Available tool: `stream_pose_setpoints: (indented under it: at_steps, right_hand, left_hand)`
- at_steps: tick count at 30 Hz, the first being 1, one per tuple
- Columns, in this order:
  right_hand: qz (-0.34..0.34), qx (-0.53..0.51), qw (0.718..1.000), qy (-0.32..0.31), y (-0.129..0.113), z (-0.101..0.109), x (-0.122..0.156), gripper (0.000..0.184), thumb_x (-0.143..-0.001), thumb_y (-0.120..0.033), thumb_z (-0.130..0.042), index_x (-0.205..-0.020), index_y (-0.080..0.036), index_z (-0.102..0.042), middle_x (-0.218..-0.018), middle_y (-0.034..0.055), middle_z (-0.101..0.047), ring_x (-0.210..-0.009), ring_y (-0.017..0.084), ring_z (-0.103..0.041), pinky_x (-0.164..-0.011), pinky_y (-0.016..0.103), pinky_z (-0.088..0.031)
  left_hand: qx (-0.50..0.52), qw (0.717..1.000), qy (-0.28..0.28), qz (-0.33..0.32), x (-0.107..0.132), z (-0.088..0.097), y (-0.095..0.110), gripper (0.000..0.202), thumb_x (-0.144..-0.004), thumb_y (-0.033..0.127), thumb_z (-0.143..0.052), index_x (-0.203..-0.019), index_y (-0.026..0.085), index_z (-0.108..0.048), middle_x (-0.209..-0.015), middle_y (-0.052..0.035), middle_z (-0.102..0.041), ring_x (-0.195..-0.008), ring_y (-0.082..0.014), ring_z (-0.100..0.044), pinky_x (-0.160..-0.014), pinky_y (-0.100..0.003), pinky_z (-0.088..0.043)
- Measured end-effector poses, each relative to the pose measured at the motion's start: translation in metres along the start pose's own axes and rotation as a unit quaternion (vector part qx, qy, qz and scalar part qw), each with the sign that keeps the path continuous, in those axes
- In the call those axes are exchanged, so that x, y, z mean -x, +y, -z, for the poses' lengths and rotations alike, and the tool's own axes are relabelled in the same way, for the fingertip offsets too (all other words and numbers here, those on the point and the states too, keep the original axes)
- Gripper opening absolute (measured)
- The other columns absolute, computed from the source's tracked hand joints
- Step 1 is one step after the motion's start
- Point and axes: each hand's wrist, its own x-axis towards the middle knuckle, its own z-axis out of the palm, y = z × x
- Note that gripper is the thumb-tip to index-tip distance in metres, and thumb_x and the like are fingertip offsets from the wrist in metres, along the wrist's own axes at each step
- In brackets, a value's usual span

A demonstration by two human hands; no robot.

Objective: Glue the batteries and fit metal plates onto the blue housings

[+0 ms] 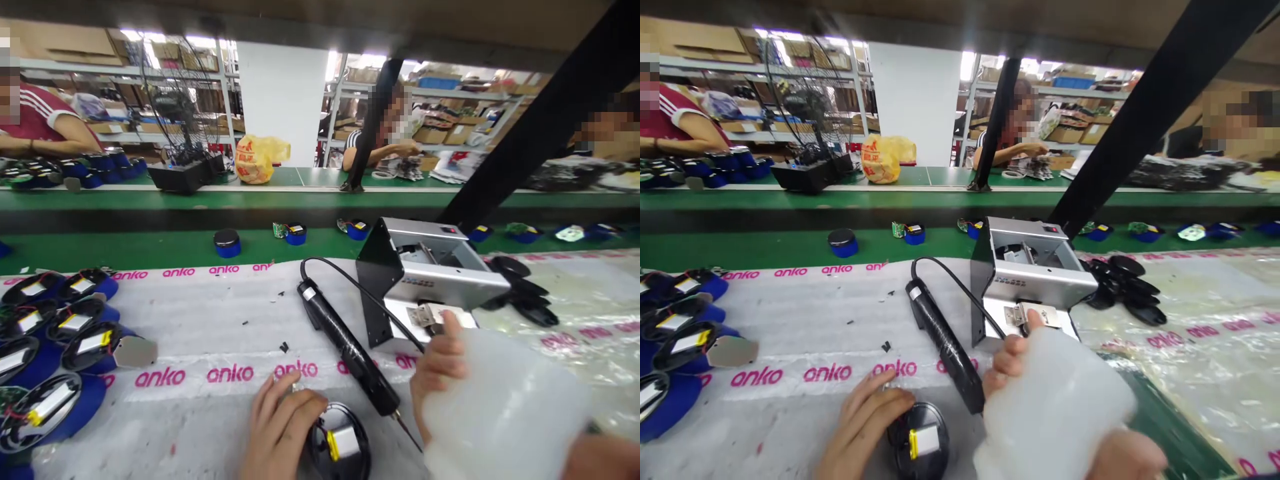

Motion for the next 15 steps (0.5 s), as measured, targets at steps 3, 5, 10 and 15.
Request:
stream_pose_setpoints:
  at_steps: [3,5,10,15]
  right_hand:
    - [-0.038,-0.063,0.997,0.016,0.004,0.002,-0.003,0.081,-0.09,-0.068,-0.057,-0.151,-0.016,-0.046,-0.126,0.0196,-0.057,-0.118,0.031,-0.059,-0.099,0.046,-0.053]
    - [-0.085,-0.135,0.987,0.019,0.004,-0.002,-0.004,0.079,-0.092,-0.069,-0.053,-0.149,-0.016,-0.047,-0.128,0.0199,-0.055,-0.119,0.031,-0.058,-0.097,0.046,-0.055]
    - [-0.273,-0.444,0.837,0.169,-0.01,-0.026,-0.004,0.077,-0.084,-0.072,-0.063,-0.145,-0.027,-0.05,-0.135,0.0114,-0.05,-0.107,0.021,-0.064,-0.086,0.035,-0.063]
    - [-0.353,-0.475,0.775,0.221,-0.016,-0.036,-0.009,0.109,-0.046,-0.072,-0.089,-0.137,-0.023,-0.056,-0.137,0.011,-0.048,-0.104,0.02,-0.064,-0.085,0.031,-0.062]
  left_hand:
    - [-0.002,1.0,-0.011,-0.001,0.0,0.001,0.0,0.059,-0.096,0.074,-0.027,-0.135,0.035,-0.047,-0.118,0.0006,-0.069,-0.132,-0.0194,-0.047,-0.119,-0.032,-0.012]
    - [-0.013,1.0,-0.012,-0.005,0.001,0.001,0.0,0.058,-0.098,0.071,-0.024,-0.136,0.034,-0.047,-0.117,-0.0004,-0.069,-0.133,-0.0196,-0.046,-0.12,-0.033,-0.01]
    - [-0.031,0.999,0.0,-0.007,0.001,-0.002,0.003,0.057,-0.1,0.069,-0.025,-0.138,0.031,-0.046,-0.115,-0.0029,-0.068,-0.134,-0.0193,-0.042,-0.121,-0.035,-0.01]
    - [-0.031,0.999,-0.012,-0.008,0.001,-0.001,0.003,0.059,-0.099,0.072,-0.027,-0.137,0.03,-0.047,-0.116,-0.0027,-0.068,-0.135,-0.0195,-0.04,-0.121,-0.036,-0.01]
